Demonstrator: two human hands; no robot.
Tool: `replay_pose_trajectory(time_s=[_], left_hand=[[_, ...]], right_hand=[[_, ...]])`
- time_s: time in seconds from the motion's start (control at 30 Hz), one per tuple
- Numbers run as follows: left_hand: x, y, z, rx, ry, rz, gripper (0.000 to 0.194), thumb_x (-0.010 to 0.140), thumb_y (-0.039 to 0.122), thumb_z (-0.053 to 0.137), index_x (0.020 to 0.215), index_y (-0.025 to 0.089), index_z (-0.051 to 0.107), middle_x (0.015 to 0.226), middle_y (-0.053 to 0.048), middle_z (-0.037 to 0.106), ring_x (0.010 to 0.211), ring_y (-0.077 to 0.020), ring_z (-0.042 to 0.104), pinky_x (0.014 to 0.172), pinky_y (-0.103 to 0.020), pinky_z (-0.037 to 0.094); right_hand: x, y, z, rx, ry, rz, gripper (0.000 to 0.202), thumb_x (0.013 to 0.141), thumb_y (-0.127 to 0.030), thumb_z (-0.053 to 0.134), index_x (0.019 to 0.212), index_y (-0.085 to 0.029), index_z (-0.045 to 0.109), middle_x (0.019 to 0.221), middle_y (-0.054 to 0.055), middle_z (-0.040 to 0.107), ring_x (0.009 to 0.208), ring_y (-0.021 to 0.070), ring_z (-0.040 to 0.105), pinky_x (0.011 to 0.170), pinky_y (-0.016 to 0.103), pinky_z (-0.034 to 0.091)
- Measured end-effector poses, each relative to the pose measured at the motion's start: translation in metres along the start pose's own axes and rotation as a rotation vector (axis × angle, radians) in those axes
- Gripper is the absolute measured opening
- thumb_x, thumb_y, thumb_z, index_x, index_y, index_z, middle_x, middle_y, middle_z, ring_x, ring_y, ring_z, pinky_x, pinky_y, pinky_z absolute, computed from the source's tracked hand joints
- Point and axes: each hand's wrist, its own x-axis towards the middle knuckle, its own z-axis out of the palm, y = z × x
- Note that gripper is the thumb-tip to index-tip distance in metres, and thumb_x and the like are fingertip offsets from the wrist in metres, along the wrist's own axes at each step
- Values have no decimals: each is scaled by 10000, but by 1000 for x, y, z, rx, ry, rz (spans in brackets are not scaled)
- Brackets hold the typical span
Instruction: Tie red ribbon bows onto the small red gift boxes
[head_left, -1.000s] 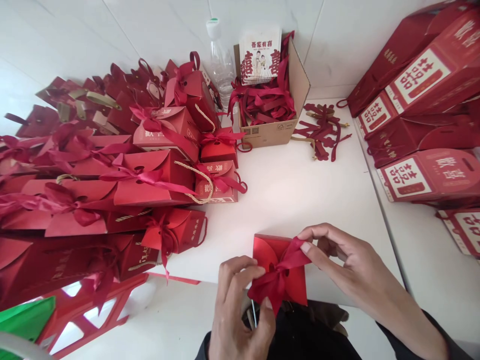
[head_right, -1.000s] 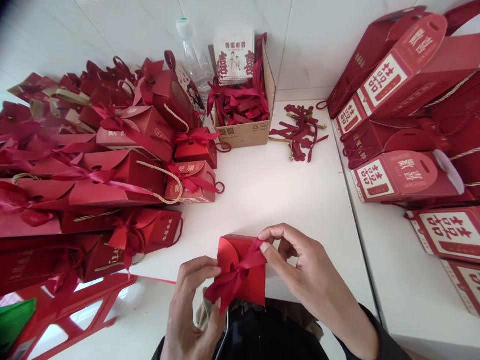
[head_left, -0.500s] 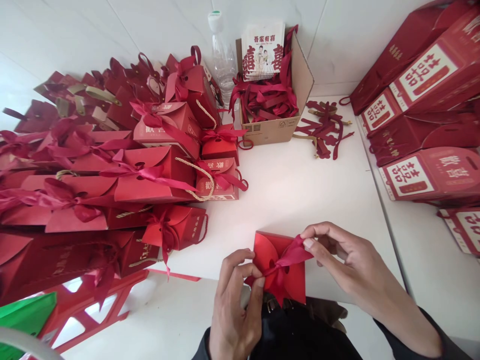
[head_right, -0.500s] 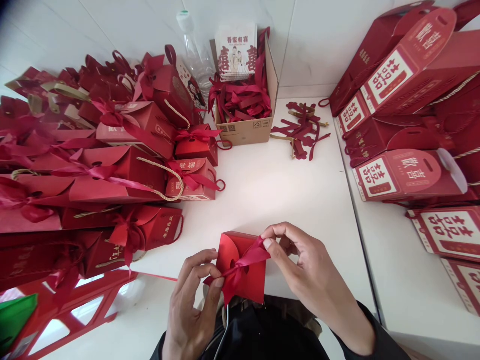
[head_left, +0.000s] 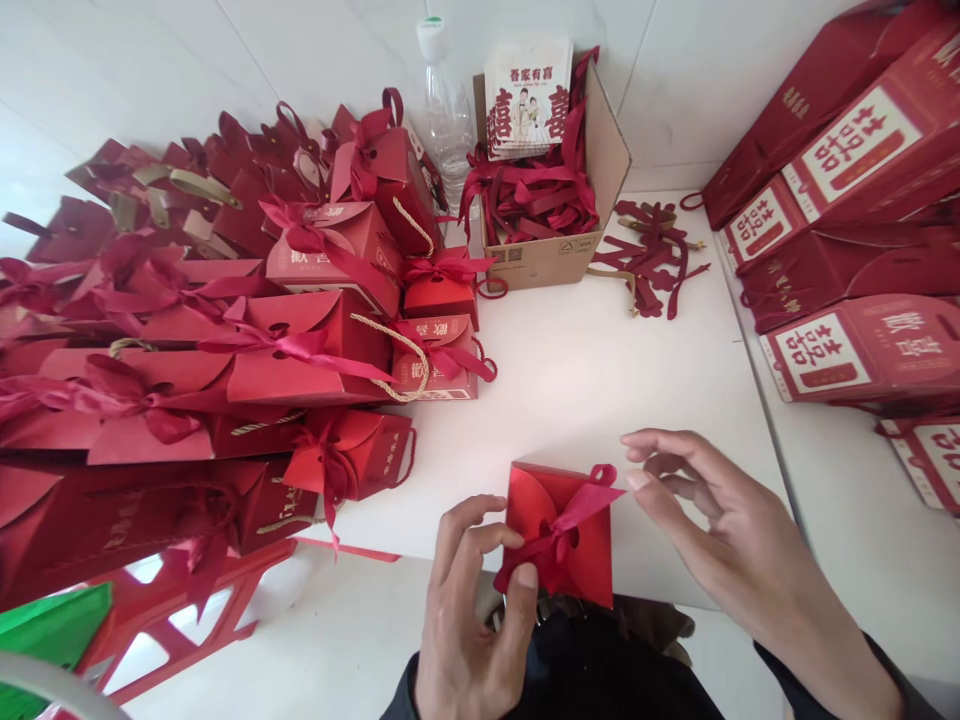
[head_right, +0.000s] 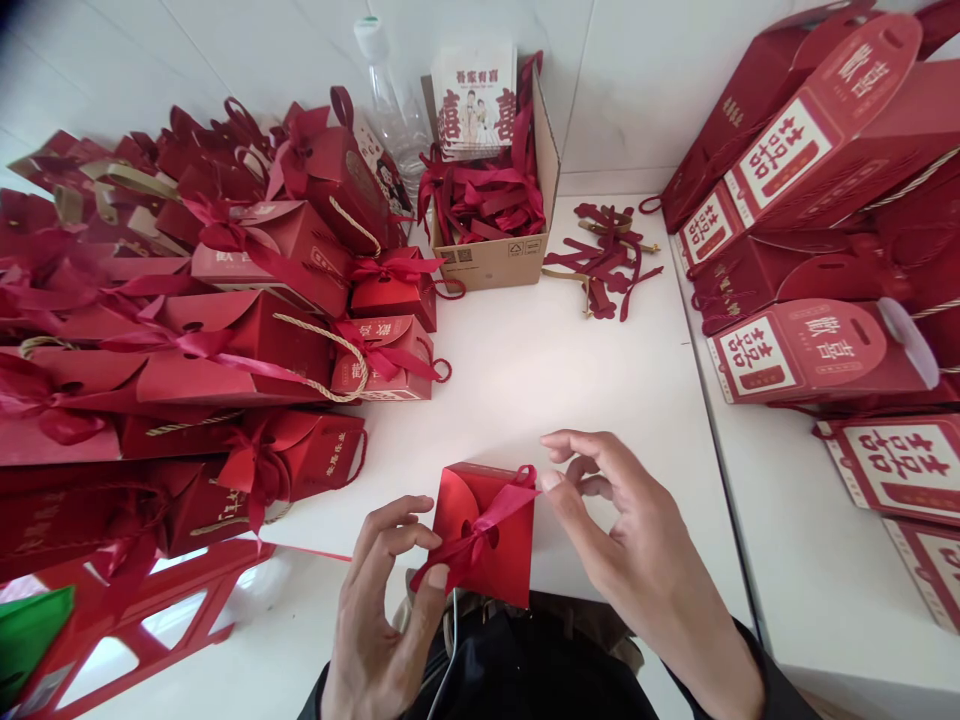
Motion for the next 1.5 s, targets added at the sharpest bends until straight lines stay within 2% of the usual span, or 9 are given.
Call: replay_pose_trajectory(time_s=[0.07, 0.2, 0.33, 0.57, 0.77, 1.0, 1.1, 1.3, 1.5], left_hand=[[1, 2, -1, -22, 19, -25, 128, 1024, 220, 526, 1098, 278, 613, 1278, -76, 621, 1160, -237, 668, 812, -323, 585], [11, 3, 0, -3, -20, 73, 236, 1011, 135, 530, 1184, 277, 604, 1339, -87, 588, 1264, -231, 610, 984, -364, 556], [22, 5, 4, 22, -102, 170, 352, 975, 80, 559, 1272, 267, 572, 1431, -96, 537, 1349, -222, 531, 1090, -372, 502], [24, 8, 14, 92, -62, 126, 250, 978, 100, 575, 1145, 284, 603, 1398, -55, 547, 1293, -194, 552, 1041, -337, 516], [20, 11, 14, 69, -51, 99, 240, 984, 112, 559, 1142, 284, 613, 1398, -67, 546, 1279, -213, 578, 1027, -375, 542], [25, 18, 14, 117, -92, 81, 293, 1004, 246, 597, 1288, 301, 641, 1525, -120, 473, 1402, -327, 489, 1079, -545, 519], [29, 22, 22, 45, -74, 59, 193, 990, 215, 616, 1164, 279, 670, 1471, -114, 526, 1416, -311, 489, 1078, -512, 523], [29, 22, 29, -188, 53, -94, 81, 1019, 227, 585, 1008, 269, 653, 1343, -81, 633, 1321, -247, 609, 1037, -416, 545], [14, 13, 18, -95, 66, -94, 251, 1034, 264, 562, 1281, 307, 575, 1517, -111, 530, 1468, -295, 492, 1090, -496, 527]], right_hand=[[-9, -5, -2, -60, 20, -180, 170, 1003, -435, 635, 1129, -322, 650, 997, 13, 691, 864, 194, 687, 779, 306, 565], [-23, -11, 6, -140, -234, -467, 224, 1028, -291, 629, 1243, -354, 623, 1037, 9, 693, 908, 181, 713, 827, 293, 590], [-21, -9, 21, -147, -291, -567, 160, 1055, -181, 551, 1148, -288, 627, 967, 25, 687, 826, 177, 716, 746, 304, 599], [-22, -12, 16, -77, -381, -530, 145, 1061, -197, 524, 1001, -270, 635, 865, 1, 675, 747, 156, 694, 688, 270, 583], [-29, -19, 0, -122, -481, -483, 134, 1029, -375, 632, 939, -302, 701, 854, -14, 738, 771, 161, 747, 734, 233, 615], [-12, -9, 0, -106, -137, 16, 323, 1039, -556, 528, 984, -287, 697, 817, 15, 684, 666, 171, 634, 482, 228, 504], [-2, -3, 8, -92, -165, -15, 303, 1003, -558, 595, 1112, -303, 718, 898, 30, 683, 765, 195, 635, 552, 254, 538], [-1, -4, 12, 33, -200, -28, 269, 1019, -528, 578, 947, -293, 687, 912, 31, 668, 763, 194, 612, 537, 264, 506], [-6, -11, 9, 155, -205, -12, 209, 1004, -463, 628, 910, -286, 686, 1114, 17, 737, 730, 155, 605, 716, 300, 552]])
